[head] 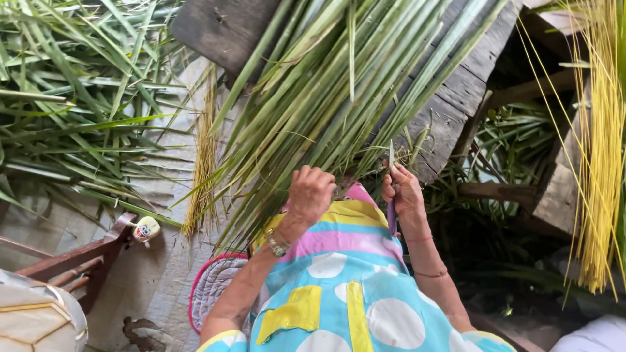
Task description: Stripping the leafy material from palm leaf ribs using a small knife
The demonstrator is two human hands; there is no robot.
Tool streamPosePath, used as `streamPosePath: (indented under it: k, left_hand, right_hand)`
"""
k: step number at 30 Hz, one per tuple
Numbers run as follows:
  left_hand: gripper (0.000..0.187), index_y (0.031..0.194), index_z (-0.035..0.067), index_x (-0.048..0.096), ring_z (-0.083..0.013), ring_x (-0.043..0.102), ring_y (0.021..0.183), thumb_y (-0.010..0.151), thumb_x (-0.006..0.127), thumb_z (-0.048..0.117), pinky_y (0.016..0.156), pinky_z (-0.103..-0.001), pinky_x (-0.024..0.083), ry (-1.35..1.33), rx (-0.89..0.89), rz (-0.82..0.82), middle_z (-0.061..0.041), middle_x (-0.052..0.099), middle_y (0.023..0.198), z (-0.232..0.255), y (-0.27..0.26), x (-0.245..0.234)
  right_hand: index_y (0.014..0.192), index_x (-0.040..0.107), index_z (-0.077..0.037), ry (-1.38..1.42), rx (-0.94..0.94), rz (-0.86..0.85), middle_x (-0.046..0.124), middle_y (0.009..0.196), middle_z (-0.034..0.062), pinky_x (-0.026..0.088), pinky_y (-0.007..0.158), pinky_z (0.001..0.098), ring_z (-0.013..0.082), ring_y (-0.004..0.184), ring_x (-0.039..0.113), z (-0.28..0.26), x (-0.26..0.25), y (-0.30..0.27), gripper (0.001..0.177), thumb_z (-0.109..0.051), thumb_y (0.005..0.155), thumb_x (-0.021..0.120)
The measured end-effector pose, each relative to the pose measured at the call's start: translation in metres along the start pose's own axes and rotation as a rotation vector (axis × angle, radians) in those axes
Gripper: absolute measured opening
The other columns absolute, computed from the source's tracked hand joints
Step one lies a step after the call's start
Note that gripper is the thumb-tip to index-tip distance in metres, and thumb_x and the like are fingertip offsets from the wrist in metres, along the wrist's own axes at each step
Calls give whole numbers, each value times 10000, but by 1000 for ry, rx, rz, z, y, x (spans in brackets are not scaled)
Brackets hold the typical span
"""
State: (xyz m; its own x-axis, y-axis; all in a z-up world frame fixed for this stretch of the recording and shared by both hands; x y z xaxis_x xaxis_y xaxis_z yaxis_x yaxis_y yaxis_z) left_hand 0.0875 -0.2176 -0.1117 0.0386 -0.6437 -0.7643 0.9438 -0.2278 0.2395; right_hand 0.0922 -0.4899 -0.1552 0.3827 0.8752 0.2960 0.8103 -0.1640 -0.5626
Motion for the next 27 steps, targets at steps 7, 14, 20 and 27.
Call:
streamPosePath:
  k: [7, 14, 20, 27]
  left_hand:
    - [173, 852, 148, 691, -243, 542, 819, 877, 716, 317, 754, -410, 416, 82, 27, -52, -65, 616, 802, 48, 35, 23]
    - [326, 736, 101, 660, -304, 555, 772, 885, 663, 391, 743, -462, 412, 154, 45, 61, -104, 587, 730, 56, 56, 44]
    - [316, 734, 134, 646, -303, 564, 717, 919, 611, 387, 706, -471, 412, 105, 22, 85, -83, 566, 676, 44, 57, 76]
    - [246, 846, 203, 690, -311, 659, 812, 914, 628, 432, 800, -494, 449, 16, -170, -129, -49, 691, 779, 26, 58, 91]
  right_hand:
    - [1234, 688, -70, 40, -2, 6, 586, 651, 103, 312, 314, 281, 142, 382, 399, -1, 7, -17, 258, -185, 1004, 663]
    - [1197, 674, -44, 39, 10, 46, 580, 653, 47, 326, 342, 228, 79, 399, 423, -10, 17, -34, 226, -151, 1002, 634]
    - [1184, 688, -56, 110, 3, 47, 583, 650, 89, 330, 308, 272, 121, 371, 424, 5, -3, -18, 221, -148, 984, 666]
    - [1123, 688, -98, 162, 26, 104, 599, 624, 117, 325, 274, 296, 154, 333, 446, 15, -10, -14, 167, -158, 967, 700]
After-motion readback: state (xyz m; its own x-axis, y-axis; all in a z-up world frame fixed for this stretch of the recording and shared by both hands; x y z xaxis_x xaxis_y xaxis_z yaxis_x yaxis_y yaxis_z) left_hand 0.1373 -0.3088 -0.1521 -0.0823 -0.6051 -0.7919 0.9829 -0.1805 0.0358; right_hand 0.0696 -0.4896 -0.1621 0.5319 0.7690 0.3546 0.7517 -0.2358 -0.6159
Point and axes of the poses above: each hand's wrist, its own y-axis towards the middle knuckle, its own x-axis out of the palm, z = x × y, the point moved 6 cm from there along y, towards the middle knuckle
